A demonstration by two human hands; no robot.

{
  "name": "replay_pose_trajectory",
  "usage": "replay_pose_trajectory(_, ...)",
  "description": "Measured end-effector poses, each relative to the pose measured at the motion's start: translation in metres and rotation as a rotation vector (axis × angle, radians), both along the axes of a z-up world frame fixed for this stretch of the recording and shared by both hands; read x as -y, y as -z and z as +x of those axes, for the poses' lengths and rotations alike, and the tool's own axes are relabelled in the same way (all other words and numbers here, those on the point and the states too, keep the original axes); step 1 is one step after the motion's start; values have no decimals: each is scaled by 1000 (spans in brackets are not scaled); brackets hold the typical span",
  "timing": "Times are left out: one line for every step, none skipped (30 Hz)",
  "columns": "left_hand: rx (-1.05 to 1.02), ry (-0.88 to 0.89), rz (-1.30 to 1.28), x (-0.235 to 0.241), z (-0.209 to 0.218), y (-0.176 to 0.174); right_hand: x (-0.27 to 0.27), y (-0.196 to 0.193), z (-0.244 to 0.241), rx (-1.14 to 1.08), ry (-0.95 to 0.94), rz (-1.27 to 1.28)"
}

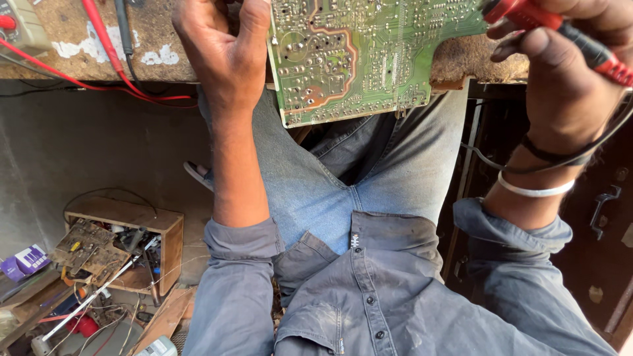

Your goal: The person holds a green circuit board and uses a soldering iron to apply heat to various solder joints on the board. The person repositions the board several times to access different areas while continuing to solder.

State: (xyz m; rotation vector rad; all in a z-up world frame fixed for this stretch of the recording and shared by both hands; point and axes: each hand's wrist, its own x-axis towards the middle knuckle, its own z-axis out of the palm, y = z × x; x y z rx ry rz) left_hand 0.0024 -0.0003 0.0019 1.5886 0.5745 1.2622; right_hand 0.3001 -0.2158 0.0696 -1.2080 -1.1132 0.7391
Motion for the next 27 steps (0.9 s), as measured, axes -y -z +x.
replay_pose_trajectory(12, 6, -5, 1, 0, 0, -1, 0, 1, -55, -7, -8)
replay_pose_trajectory(12, 6, -9, 1, 0, 0, -1, 0, 2, -62, -10, -4)
replay_pose_trajectory(11, 6, -4, 0, 0, -1, -1, 0, 2, -70, -12, 1)
replay_pose_trajectory(11, 6, 1, -1, 0, -1, -1, -1, 2, -30, -11, 18)
replay_pose_trajectory(9, 6, 11, -1, 0, -1, 1, -2, 1, 5, 0, 10)
replay_pose_trajectory(5, 4, 15, -1, 0, -1, 3, -3, 0, 40, 10, 2)
replay_pose_trajectory(0, 2, 19, -1, 0, -1, 4, -4, -1, 73, 15, -9)
replay_pose_trajectory(-7, -1, 18, 0, 0, -1, 5, -6, -2, 106, 20, -12)
replay_pose_trajectory(-7, -3, 16, 0, -1, 0, 7, -7, -3, 145, 21, -15)
replay_pose_trajectory(-6, -2, 15, 0, -1, 0, 9, -8, -4, 184, 25, -18)
replay_pose_trajectory(3, 4, 13, 0, -1, 1, 11, -9, -5, 210, 29, -16)
replay_pose_trajectory(5, 5, 14, 0, -1, 2, 13, -9, -6, 222, 37, -14)
replay_pose_trajectory(8, 5, 15, -1, -1, 3, 13, -8, -7, 224, 43, -9)
replay_pose_trajectory(2, -1, 19, -1, -1, 3, 12, -6, -8, 220, 52, 1)
replay_pose_trajectory(4, 5, 15, -1, -1, 4, 12, -2, -10, 195, 64, 14)
replay_pose_trajectory(6, 10, 12, -1, -2, 4, 11, 3, -11, 168, 77, 31)
replay_pose_trajectory(16, 25, 3, -1, -2, 4, 9, 9, -14, 130, 94, 51)
replay_pose_trajectory(23, 31, -11, -1, -2, 5, 9, 14, -16, 87, 118, 71)
replay_pose_trajectory(28, 35, -27, 0, -3, 6, 9, 21, -19, 28, 145, 93)
replay_pose_trajectory(31, 30, -48, 2, -3, 6, 10, 26, -22, -25, 180, 103)
replay_pose_trajectory(42, 32, -55, 2, -2, 7, 10, 32, -23, -76, 216, 117)
replay_pose_trajectory(52, 33, -62, 2, -2, 7, 14, 35, -24, -123, 260, 112)
replay_pose_trajectory(71, 41, -59, 2, -1, 7, 15, 39, -24, -146, 272, 113)
replay_pose_trajectory(82, 45, -58, 3, -1, 6, 17, 42, -24, -170, 284, 114)
replay_pose_trajectory(94, 52, -59, 4, 0, 6, 18, 46, -23, -173, 269, 124)
replay_pose_trajectory(97, 56, -62, 6, -1, 5, 20, 48, -23, -153, 257, 126)
replay_pose_trajectory(95, 58, -60, 4, 0, 3, 19, 50, -22, -130, 246, 136)
